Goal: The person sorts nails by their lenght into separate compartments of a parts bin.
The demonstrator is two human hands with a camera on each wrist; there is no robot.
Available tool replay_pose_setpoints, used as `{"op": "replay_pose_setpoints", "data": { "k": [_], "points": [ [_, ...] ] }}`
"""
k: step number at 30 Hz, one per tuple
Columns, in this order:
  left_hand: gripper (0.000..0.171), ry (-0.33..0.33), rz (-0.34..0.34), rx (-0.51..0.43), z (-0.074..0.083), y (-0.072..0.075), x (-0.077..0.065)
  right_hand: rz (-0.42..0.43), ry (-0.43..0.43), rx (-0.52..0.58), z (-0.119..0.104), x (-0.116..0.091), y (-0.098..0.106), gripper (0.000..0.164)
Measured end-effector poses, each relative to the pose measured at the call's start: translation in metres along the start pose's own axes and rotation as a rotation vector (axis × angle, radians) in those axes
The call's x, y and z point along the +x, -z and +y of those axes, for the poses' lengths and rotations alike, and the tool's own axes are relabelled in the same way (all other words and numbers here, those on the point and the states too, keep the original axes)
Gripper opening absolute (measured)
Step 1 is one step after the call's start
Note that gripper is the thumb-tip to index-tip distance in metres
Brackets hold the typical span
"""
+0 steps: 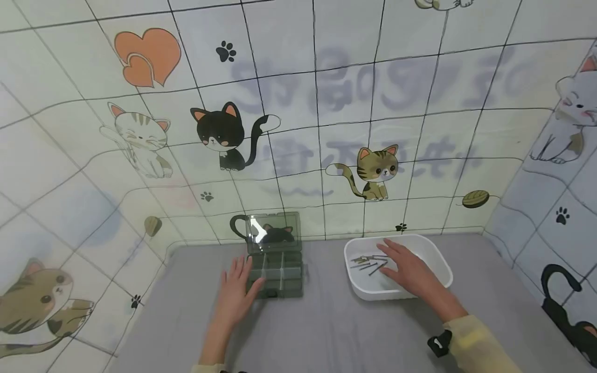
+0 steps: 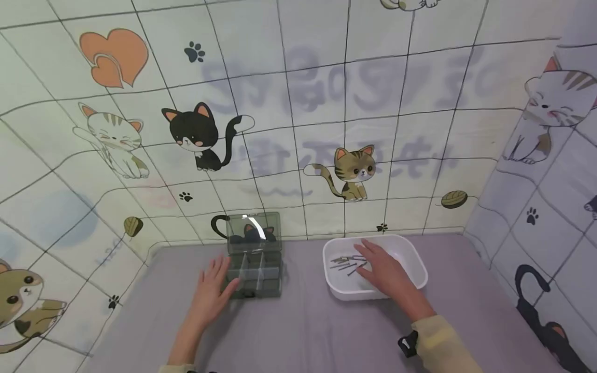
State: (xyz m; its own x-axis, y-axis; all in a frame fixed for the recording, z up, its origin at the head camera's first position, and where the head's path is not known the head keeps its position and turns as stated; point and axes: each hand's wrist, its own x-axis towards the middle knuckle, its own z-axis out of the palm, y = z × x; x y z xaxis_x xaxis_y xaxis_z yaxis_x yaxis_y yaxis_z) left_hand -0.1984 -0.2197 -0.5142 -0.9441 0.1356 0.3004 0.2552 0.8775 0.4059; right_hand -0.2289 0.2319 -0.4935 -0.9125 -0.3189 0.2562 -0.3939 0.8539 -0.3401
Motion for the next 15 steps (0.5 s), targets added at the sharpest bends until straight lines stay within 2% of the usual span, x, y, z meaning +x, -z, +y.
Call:
{"op": "replay_pose_setpoints", "data": {
  "k": [4, 9, 15],
  "points": [
    [0.068, 0.012, 0.008, -0.084, -0.011, -0.004, -0.009, -0.063, -0.029, 0.045, 0.003, 0.004, -0.007, 0.052],
    [0.07, 0.059, -0.038, -0.163, -0.016, -0.011, -0.013, -0.144, -0.077, 0.052, 0.008, 0.006, -0.006, 0.044],
    [0.07, 0.103, -0.028, -0.284, -0.017, -0.017, -0.014, -0.169, -0.085, 0.046, 0.016, 0.012, -0.007, 0.039]
  ]
}}
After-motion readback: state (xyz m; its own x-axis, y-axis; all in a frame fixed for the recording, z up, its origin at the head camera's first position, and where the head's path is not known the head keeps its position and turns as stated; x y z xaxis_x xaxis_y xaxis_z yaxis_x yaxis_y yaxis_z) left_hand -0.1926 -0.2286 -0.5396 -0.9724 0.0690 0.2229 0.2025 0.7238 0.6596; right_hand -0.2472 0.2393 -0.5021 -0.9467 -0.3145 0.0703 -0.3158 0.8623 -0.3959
